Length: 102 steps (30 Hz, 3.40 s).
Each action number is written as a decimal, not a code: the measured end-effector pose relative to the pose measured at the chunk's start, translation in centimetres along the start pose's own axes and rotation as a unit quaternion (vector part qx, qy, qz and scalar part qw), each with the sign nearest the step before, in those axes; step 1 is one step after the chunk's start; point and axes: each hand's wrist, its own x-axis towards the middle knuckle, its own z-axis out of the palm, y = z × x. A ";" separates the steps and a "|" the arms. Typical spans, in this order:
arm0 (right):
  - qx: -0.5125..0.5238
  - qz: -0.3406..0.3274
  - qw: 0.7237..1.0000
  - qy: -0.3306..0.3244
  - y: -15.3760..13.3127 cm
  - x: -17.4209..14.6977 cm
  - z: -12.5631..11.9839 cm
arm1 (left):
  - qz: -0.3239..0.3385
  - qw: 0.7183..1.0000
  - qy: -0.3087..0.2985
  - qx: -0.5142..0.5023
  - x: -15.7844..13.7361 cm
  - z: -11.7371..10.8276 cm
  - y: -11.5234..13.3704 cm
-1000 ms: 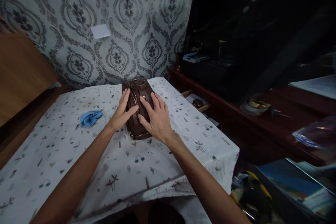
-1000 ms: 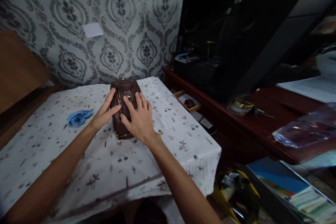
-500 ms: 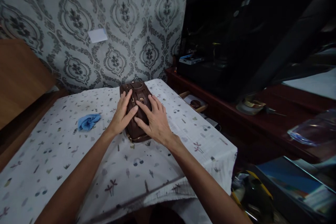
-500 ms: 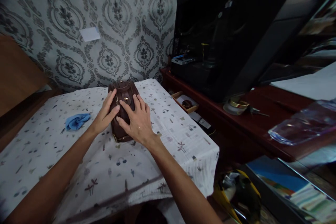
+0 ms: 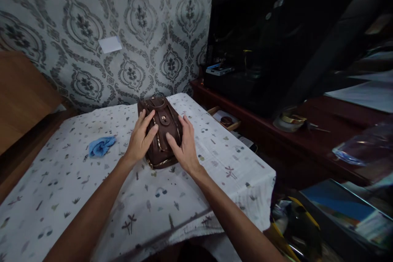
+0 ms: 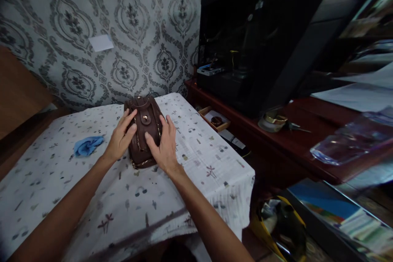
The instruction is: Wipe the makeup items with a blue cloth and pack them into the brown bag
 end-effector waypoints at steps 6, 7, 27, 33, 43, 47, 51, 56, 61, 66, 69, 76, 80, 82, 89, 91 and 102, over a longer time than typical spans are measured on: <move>0.068 0.007 0.997 0.027 0.5 0.3 0.7 | 0.013 1.000 0.004 0.019 0.4 0.7 0.2; 0.069 0.007 0.997 0.030 0.5 0.3 0.8 | 0.014 1.000 0.006 0.019 0.4 0.8 0.2; 0.003 -0.015 1.000 -0.007 -0.1 -0.1 -0.1 | 0.024 0.999 0.042 0.023 -0.1 -0.2 0.2; -0.062 -0.073 0.995 -0.019 -0.1 -0.1 -0.2 | 0.043 0.997 0.037 0.045 -0.1 -0.4 0.1; -0.077 -0.107 0.991 0.006 -0.1 0.2 0.5 | 0.025 0.989 -0.053 0.134 0.8 -1.6 1.5; -0.096 -0.118 0.988 0.007 -0.5 0.3 0.3 | 0.039 0.990 -0.036 0.131 0.6 -1.3 1.3; -0.102 -0.124 0.987 -0.004 -0.7 0.4 0.2 | 0.049 0.989 -0.002 0.137 0.4 -1.1 1.3; -0.096 -0.129 0.987 -0.011 -0.5 0.4 0.2 | 0.058 0.981 -0.026 0.182 1.1 -1.6 2.6; -0.069 -0.143 0.987 0.010 -0.1 0.2 0.2 | 0.063 0.948 -0.040 0.310 1.7 -1.7 3.7; -0.072 -0.117 0.990 -0.007 -0.2 0.0 0.0 | 0.088 0.946 0.013 0.311 1.5 -0.9 2.6; -0.072 -0.114 0.991 -0.010 -0.4 0.0 -0.1 | 0.111 0.956 0.064 0.263 1.2 -0.6 1.5; -0.072 -0.130 0.989 0.003 -0.1 0.0 0.1 | 0.123 0.969 0.076 0.199 1.2 -0.9 1.5; -0.087 -0.144 0.986 -0.019 0.0 0.2 0.0 | 0.122 0.973 0.069 0.183 1.4 -1.2 1.7; -0.098 -0.138 0.985 -0.028 -0.2 0.3 -0.1 | 0.117 0.974 0.067 0.184 1.4 -1.3 1.9; -0.111 -0.102 0.988 -0.014 -1.5 1.1 0.0 | 0.051 0.982 0.066 0.168 0.9 -1.6 2.2; -0.117 -0.098 0.988 -0.015 -1.6 1.2 0.2 | 0.022 0.986 0.066 0.152 0.8 -1.7 2.2; -0.090 -0.078 0.993 0.003 -1.9 1.8 0.1 | 0.063 0.972 0.003 0.226 0.6 -2.1 2.3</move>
